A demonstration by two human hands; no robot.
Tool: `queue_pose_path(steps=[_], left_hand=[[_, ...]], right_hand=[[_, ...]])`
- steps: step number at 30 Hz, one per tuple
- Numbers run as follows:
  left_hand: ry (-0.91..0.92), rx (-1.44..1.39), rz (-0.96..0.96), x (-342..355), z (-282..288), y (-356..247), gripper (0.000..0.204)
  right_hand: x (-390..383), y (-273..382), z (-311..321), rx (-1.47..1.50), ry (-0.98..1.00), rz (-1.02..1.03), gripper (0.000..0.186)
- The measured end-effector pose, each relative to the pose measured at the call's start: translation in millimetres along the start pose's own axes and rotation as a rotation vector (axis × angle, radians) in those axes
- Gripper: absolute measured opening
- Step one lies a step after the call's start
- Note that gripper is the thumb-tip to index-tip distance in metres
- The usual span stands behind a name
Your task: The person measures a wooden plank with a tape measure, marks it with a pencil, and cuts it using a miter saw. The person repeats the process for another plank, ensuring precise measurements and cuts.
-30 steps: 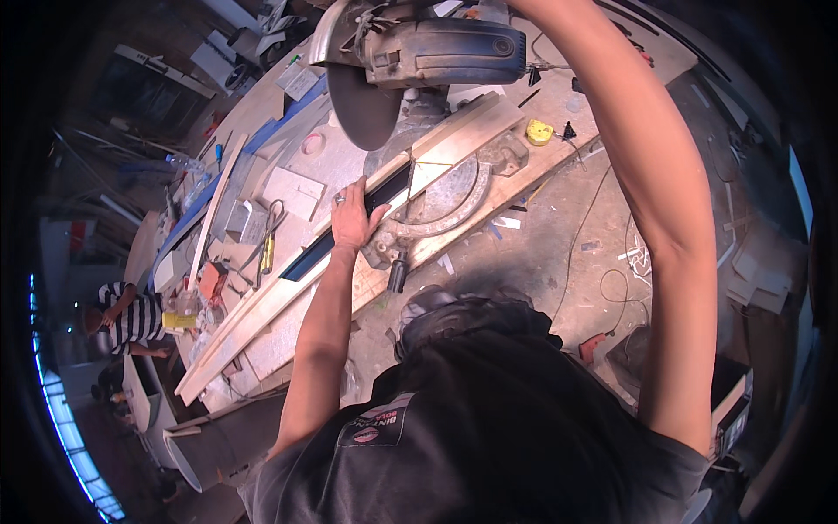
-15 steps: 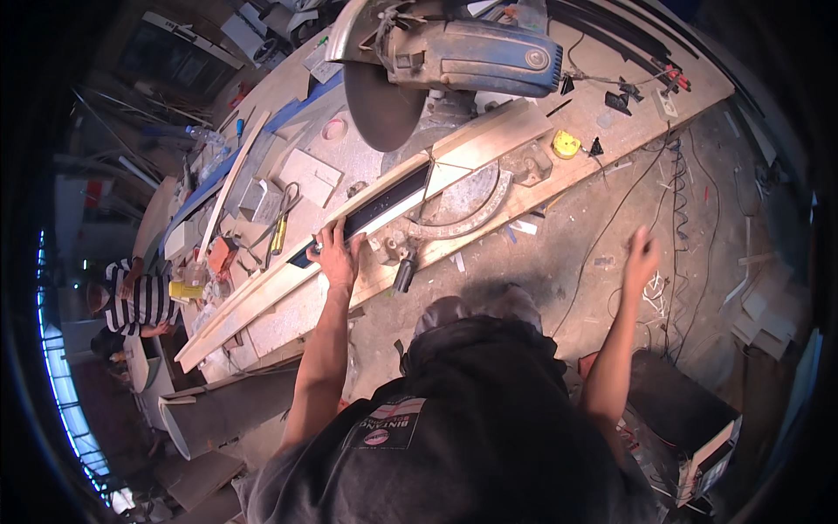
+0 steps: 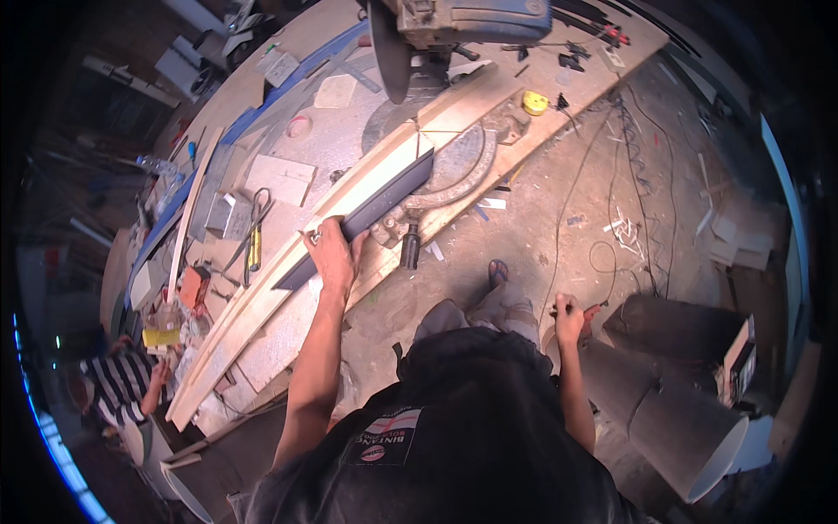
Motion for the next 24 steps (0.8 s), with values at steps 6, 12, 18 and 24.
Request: queue_pose_path(steps=[6,12,18,24], left_hand=[[0.068,-0.261,-0.103,-84.2,33.8,-46.7,0.061],[0.041,-0.503,-0.162,-150.8,39.5,-118.4,0.06],[0.079,-0.578,-0.117,-185.8,40.0,-172.5,0.057],[0.104,-0.633,-0.079,-203.9,41.7,-197.0,0.058]], right_hand=[[-34.1,140.8,-71.4,0.317,0.363,0.0,0.041],[-54.6,239.0,-109.1,0.79,0.478,0.027,0.043],[-43.7,238.6,-65.3,0.844,0.353,0.035,0.033],[-40.4,236.8,-35.8,0.874,0.323,0.113,0.029]])
Point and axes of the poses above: each hand's wrist, its own x-axis towards the middle knuckle, its own z-axis out of the back of the hand, y = z × x, the point moved 8 cm from there along x, towards the middle knuckle, and after that the axes turned 11 degrees about z, right-handed, at the moved point
